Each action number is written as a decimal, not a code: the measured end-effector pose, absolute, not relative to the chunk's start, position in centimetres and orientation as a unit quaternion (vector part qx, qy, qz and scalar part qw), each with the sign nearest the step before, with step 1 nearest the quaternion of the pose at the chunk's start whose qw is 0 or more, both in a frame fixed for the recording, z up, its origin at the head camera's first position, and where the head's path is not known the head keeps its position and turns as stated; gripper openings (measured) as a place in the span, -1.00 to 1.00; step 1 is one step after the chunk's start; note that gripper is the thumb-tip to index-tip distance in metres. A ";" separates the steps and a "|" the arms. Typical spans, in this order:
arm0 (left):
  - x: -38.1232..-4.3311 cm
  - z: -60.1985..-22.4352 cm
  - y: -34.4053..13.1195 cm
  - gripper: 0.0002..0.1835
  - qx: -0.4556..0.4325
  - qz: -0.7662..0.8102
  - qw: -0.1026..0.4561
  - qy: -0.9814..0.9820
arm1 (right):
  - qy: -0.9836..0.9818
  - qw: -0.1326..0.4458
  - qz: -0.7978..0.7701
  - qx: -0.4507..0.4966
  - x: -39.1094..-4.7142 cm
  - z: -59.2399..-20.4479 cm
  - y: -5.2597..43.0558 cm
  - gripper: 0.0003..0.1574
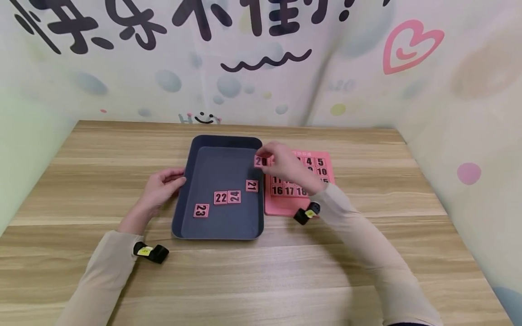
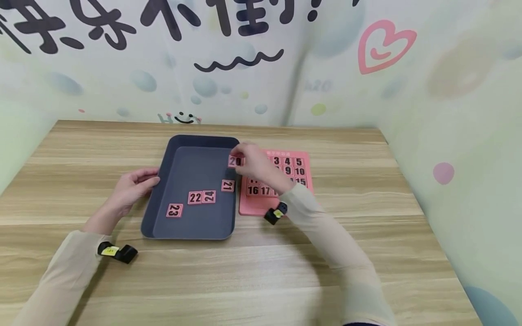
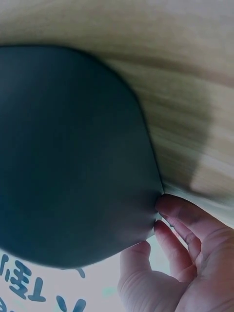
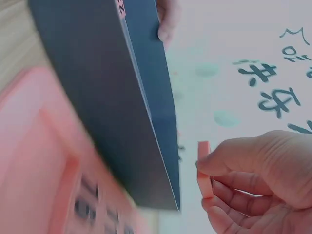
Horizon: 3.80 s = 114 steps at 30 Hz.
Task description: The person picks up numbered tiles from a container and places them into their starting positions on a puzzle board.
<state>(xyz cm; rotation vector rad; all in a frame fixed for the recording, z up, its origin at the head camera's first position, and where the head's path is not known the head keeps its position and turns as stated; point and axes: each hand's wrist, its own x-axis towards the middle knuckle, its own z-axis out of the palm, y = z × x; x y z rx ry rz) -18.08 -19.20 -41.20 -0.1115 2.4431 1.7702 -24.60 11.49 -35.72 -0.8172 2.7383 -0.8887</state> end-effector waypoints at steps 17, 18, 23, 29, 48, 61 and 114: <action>-18.0 -41.2 -19.3 -0.53 -0.044 0.584 0.063 0.808 | 0.923 0.058 -0.297 -0.238 -20.9 -38.7 25.0 -0.60; -18.0 -41.2 -19.3 -0.53 -0.044 0.583 0.063 0.808 | 0.926 0.060 -0.292 -0.232 -20.7 -38.9 25.4 -0.60; -18.0 -41.3 -19.4 -0.53 -0.043 0.581 0.065 0.810 | 0.936 0.061 -0.270 -0.217 -20.1 -39.6 26.6 -0.60; -18.0 -41.4 -19.3 -0.53 -0.039 0.581 0.063 0.810 | 0.939 0.048 -0.256 -0.224 -19.8 -40.1 26.8 -0.63; -18.2 -41.4 -19.2 -0.53 -0.030 0.580 0.057 0.812 | 0.942 0.026 -0.255 -0.215 -19.8 -39.3 25.7 -0.70; -18.0 -41.5 -19.3 -0.52 -0.035 0.578 0.063 0.813 | 0.889 0.027 -0.302 -0.344 -21.5 -36.6 15.1 -0.68; -18.1 -41.2 -19.2 -0.53 -0.034 0.577 0.063 0.814 | 0.919 0.048 -0.128 -0.369 -23.6 -39.1 6.1 -0.66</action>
